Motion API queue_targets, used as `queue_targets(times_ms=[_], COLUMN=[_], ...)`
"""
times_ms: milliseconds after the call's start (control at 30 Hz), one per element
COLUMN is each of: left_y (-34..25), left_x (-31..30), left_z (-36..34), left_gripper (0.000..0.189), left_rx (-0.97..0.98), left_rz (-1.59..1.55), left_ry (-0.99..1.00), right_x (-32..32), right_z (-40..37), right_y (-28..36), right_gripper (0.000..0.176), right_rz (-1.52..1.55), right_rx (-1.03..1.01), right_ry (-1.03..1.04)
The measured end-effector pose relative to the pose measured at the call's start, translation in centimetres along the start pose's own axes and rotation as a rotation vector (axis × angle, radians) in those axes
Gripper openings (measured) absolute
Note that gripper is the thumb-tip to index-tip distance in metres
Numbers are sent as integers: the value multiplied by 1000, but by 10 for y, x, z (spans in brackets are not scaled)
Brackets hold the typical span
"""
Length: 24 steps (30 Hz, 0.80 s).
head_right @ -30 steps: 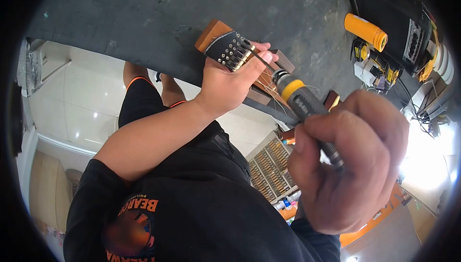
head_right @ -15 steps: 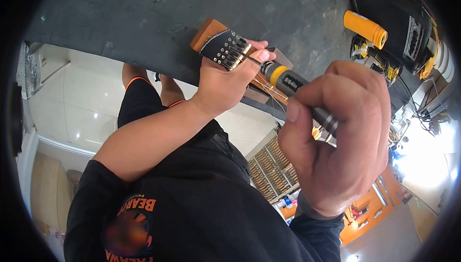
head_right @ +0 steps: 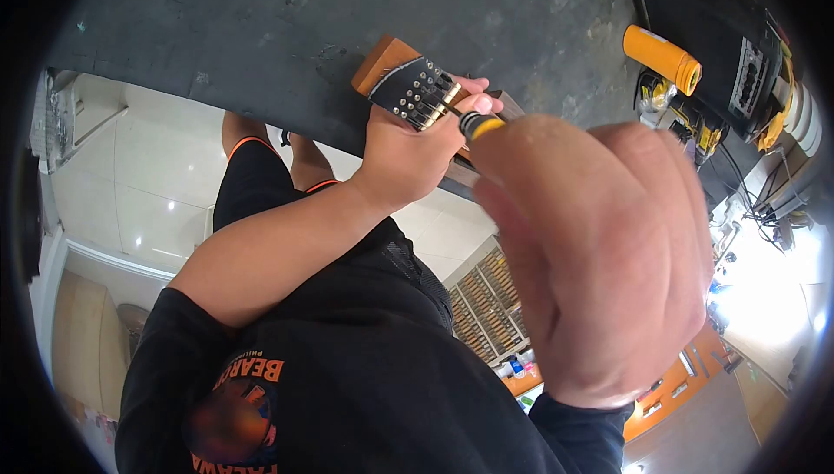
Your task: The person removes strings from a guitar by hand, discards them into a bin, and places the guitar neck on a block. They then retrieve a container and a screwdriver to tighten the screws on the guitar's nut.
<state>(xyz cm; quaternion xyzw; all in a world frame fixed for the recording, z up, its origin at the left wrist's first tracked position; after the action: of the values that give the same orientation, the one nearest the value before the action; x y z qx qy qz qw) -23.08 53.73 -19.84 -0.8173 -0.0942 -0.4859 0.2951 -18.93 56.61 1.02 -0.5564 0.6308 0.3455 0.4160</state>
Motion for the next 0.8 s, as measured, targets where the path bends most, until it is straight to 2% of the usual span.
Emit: queue_targets(times_ms=[33,133,233,267,367,400,500,533,633,667,767,800], left_y=[0,0,-2,0,4,5,1,0,1,1,2,3], left_x=[0,-2,2,0,-3,-2,-1,-1,-1,-1,-1,-2], left_z=[0,1,1,1,2,2,2,1,1,1,2,2], left_gripper=[10,11,11,11,11,11,13,14,14,14,13,13], left_rx=[-3,-2,-55,-18,66,77,32,0,40,26,1,0], left_rz=[-50,127,84,80,31,-10,8,38,-53,-31,23,33], left_ry=[6,-11,-50,-28,18,18,4,-3,10,-5,-19,-7], right_x=[0,6,4,4,13,18,1,8,-6,-11,-6,-2], right_z=[2,4,3,4,2,-2,-1,2,6,5,-2,1], right_y=[-6,-11,-9,-4,-11,-8,-6,-9,-9,-10,-5,-7], right_gripper=[29,41,49,50,53,52,49,47,40,44,60,61], right_rz=[87,220,159,58,37,116,4,-43,45,181,158,64], right_rx=[-48,-219,-229,-173,-86,43,76,-3,-173,-225,-147,-144], right_ry=[-38,-65,-51,-78,-212,-232,-67,-92,58,133,78,8])
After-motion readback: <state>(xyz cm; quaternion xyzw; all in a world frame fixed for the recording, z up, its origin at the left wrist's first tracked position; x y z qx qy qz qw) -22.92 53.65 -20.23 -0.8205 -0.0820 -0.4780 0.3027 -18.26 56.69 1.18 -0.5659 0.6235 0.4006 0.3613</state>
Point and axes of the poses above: each hand's wrist, its own z-axis towards the middle knuckle, its own x-axis out of the palm, y = z × x, the point moved 1 cm from there along z, towards the middle knuckle, and after that the axes turned 8 degrees about y, right-handed, at the moved point
